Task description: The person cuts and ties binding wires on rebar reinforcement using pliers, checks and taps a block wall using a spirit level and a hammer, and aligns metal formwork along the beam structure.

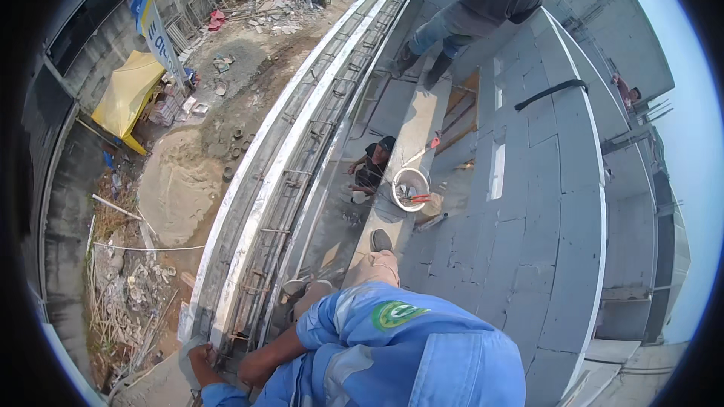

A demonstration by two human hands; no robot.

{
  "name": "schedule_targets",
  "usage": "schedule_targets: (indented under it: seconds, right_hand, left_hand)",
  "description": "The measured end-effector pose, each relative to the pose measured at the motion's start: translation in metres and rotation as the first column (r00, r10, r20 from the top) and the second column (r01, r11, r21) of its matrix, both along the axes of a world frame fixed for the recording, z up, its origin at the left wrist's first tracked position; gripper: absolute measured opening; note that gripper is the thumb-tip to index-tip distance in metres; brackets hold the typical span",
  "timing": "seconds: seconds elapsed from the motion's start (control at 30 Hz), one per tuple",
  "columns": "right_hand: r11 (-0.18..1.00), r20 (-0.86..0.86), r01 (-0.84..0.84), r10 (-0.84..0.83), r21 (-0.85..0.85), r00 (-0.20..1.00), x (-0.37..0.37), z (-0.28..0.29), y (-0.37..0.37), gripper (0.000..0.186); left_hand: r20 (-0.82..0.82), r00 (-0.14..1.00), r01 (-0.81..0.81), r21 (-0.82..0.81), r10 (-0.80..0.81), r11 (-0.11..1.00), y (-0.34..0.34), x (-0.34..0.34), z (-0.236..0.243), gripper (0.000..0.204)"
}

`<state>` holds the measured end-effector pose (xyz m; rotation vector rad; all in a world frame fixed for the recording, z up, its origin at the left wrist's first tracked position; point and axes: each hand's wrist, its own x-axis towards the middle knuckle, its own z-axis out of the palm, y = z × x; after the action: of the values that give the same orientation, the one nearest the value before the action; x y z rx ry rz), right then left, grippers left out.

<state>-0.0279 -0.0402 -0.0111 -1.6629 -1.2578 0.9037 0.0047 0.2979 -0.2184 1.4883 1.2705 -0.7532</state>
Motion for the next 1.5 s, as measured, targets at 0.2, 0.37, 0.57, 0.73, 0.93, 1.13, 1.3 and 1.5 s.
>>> schedule_targets:
  seconds: [0.2, 0.37, 0.57, 0.73, 0.93, 1.13, 1.3, 1.5]
  right_hand:
    - [0.878, 0.192, 0.476, -0.458, -0.055, 0.868, 0.075, -0.013, -0.029, 0.020]
    - [0.710, 0.044, 0.702, -0.701, -0.061, 0.712, 0.070, -0.006, 0.009, 0.019]
    - [0.716, -0.314, 0.695, -0.677, -0.069, 0.666, 0.035, -0.001, 0.088, 0.018]
    - [0.615, -0.297, 0.735, -0.786, -0.285, 0.542, 0.044, 0.039, 0.140, 0.024]
    - [0.989, 0.523, -0.082, 0.136, -0.126, 0.841, 0.057, 0.046, 0.133, 0.017]
    - [0.964, 0.033, 0.227, -0.233, 0.138, 0.972, 0.033, 0.048, 0.047, 0.022]
    - [0.987, 0.057, 0.149, -0.146, -0.054, 0.988, 0.017, 0.035, 0.009, 0.022]
    - [0.982, 0.183, -0.190, 0.183, 0.019, 0.966, -0.001, -0.034, 0.030, 0.030]
  left_hand:
    - [0.303, 0.898, 0.362, -0.099, -0.319, 0.927, -0.186, 0.215, 0.040, 0.019]
    - [0.351, 0.857, 0.421, -0.058, -0.377, 0.905, -0.170, 0.202, 0.067, 0.019]
    - [0.343, 0.910, 0.239, 0.025, -0.233, 0.971, -0.062, 0.088, 0.108, 0.019]
    - [0.328, 0.936, 0.116, 0.064, -0.131, 0.991, -0.010, -0.005, 0.124, 0.019]
    - [0.343, 0.936, 0.062, 0.048, -0.075, 0.997, -0.001, -0.050, 0.109, 0.019]
    - [0.371, 0.926, 0.063, 0.028, -0.069, 0.998, -0.004, -0.067, 0.102, 0.019]
    - [0.429, 0.898, 0.106, 0.007, -0.099, 0.994, -0.011, -0.052, 0.089, 0.019]
    - [0.497, 0.856, 0.160, 0.008, -0.142, 0.987, -0.027, -0.026, 0.093, 0.019]
